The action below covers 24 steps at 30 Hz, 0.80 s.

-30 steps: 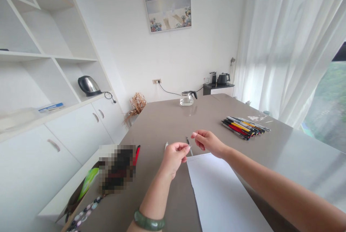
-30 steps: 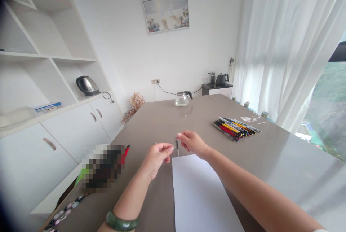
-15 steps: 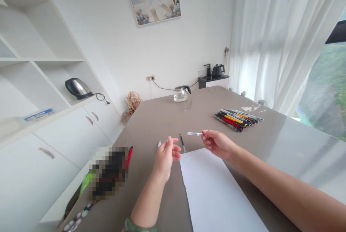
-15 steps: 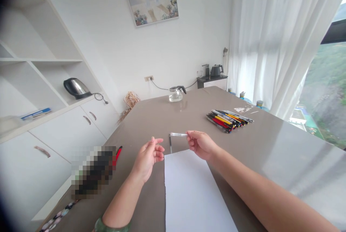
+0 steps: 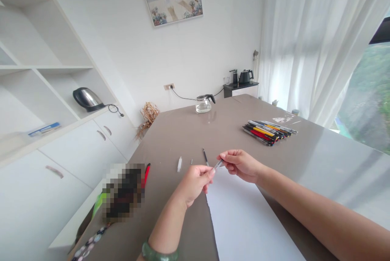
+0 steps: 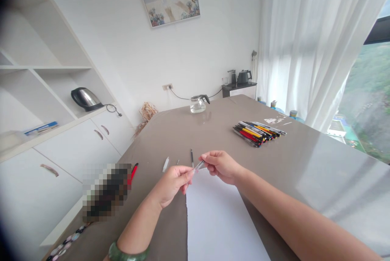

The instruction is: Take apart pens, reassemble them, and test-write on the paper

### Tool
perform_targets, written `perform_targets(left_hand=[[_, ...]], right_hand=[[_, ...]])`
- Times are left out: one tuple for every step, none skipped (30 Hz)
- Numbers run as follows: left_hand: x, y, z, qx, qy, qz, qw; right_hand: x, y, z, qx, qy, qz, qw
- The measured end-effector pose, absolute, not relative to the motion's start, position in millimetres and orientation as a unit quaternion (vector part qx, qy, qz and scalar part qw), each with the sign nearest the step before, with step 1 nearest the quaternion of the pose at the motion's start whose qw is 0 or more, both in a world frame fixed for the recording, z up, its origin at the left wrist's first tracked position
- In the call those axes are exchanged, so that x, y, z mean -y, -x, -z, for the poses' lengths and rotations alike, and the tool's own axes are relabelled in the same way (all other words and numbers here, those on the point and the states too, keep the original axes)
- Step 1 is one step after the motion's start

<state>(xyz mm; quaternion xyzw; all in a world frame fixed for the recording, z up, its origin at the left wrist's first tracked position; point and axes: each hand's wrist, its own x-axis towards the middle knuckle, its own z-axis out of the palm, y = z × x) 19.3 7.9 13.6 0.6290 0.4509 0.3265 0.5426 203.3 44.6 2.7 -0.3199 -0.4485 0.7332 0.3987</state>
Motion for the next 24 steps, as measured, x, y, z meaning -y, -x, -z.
perform_targets(left_hand=[[-8.3, -18.9, -13.0, -0.454, -0.632, -0.325, 0.538], [-8.6, -18.6, -12.5, -0.458, -0.631, -0.324, 0.536], [-9.0, -18.4, -11.9, -0.462, -0.628, -0.324, 0.536], [-9.3, -18.2, -11.4, -0.466, -0.624, -0.323, 0.537], [-9.6, -18.0, -10.9, -0.470, -0.621, -0.323, 0.538], [-9.8, -17.8, -10.4, -0.472, -0.619, -0.322, 0.538], [-10.0, -17.6, -9.9, -0.475, -0.618, -0.322, 0.537], [-10.1, -17.4, -9.6, -0.478, -0.617, -0.321, 0.537], [-10.2, -17.2, -9.3, -0.481, -0.616, -0.320, 0.536], [-10.3, -17.0, -9.3, -0.483, -0.614, -0.319, 0.536], [-10.4, -16.7, -9.3, -0.485, -0.612, -0.319, 0.537], [-10.5, -16.5, -9.4, -0.488, -0.609, -0.318, 0.538], [-10.6, -16.4, -9.5, -0.491, -0.604, -0.319, 0.540], [-10.8, -16.3, -9.5, -0.494, -0.597, -0.322, 0.544], [-11.1, -16.4, -9.5, -0.496, -0.588, -0.328, 0.548], [-11.4, -16.7, -9.3, -0.496, -0.578, -0.337, 0.553], [-11.7, -17.1, -9.0, -0.492, -0.568, -0.350, 0.560], [-11.9, -17.6, -8.6, -0.484, -0.557, -0.364, 0.568], [-12.2, -18.2, -8.3, -0.473, -0.547, -0.378, 0.578], [-12.3, -18.8, -8.2, -0.461, -0.537, -0.389, 0.590], [-12.4, -19.3, -8.3, -0.450, -0.526, -0.397, 0.603], [-12.5, -19.6, -8.5, -0.441, -0.515, -0.404, 0.614], [-12.7, -19.6, -8.7, -0.435, -0.504, -0.411, 0.623], [-13.0, -19.2, -8.9, -0.431, -0.493, -0.422, 0.628]], right_hand=[[-44.9, -203.8, -3.0, 0.452, 0.318, -0.731, 0.400], [-45.1, -204.2, -3.0, 0.457, 0.316, -0.729, 0.400], [-45.2, -204.5, -2.9, 0.463, 0.315, -0.726, 0.400], [-45.4, -204.5, -2.6, 0.469, 0.315, -0.722, 0.399], [-45.6, -204.5, -2.0, 0.474, 0.315, -0.719, 0.399], [-46.0, -204.4, -1.3, 0.477, 0.315, -0.716, 0.401], [-46.7, -204.4, -0.4, 0.478, 0.315, -0.713, 0.405], [-47.5, -204.5, 0.7, 0.477, 0.315, -0.709, 0.412], [-48.6, -204.7, 1.7, 0.476, 0.317, -0.706, 0.419], [-49.8, -205.0, 2.7, 0.474, 0.318, -0.702, 0.427], [-51.0, -205.4, 3.4, 0.472, 0.319, -0.698, 0.434], [-52.1, -205.9, 3.9, 0.470, 0.321, -0.695, 0.440], [-53.0, -206.3, 4.1, 0.468, 0.322, -0.692, 0.445], [-53.6, -206.7, 3.9, 0.467, 0.323, -0.691, 0.449], [-53.7, -206.8, 3.5, 0.465, 0.323, -0.690, 0.451], [-53.4, -206.7, 2.9, 0.465, 0.322, -0.690, 0.452], [-52.8, -206.4, 2.2, 0.465, 0.321, -0.691, 0.451], [-51.9, -205.9, 1.7, 0.467, 0.320, -0.692, 0.448], [-51.0, -205.4, 1.4, 0.472, 0.318, -0.692, 0.443], [-50.3, -204.9, 1.4, 0.480, 0.319, -0.689, 0.439], [-49.9, -204.7, 1.8, 0.492, 0.323, -0.681, 0.436], [-50.1, -204.7, 2.5, 0.507, 0.332, -0.666, 0.435], [-51.1, -205.1, 3.5, 0.525, 0.348, -0.643, 0.435], [-52.8, -205.7, 4.6, 0.545, 0.371, -0.613, 0.434]])
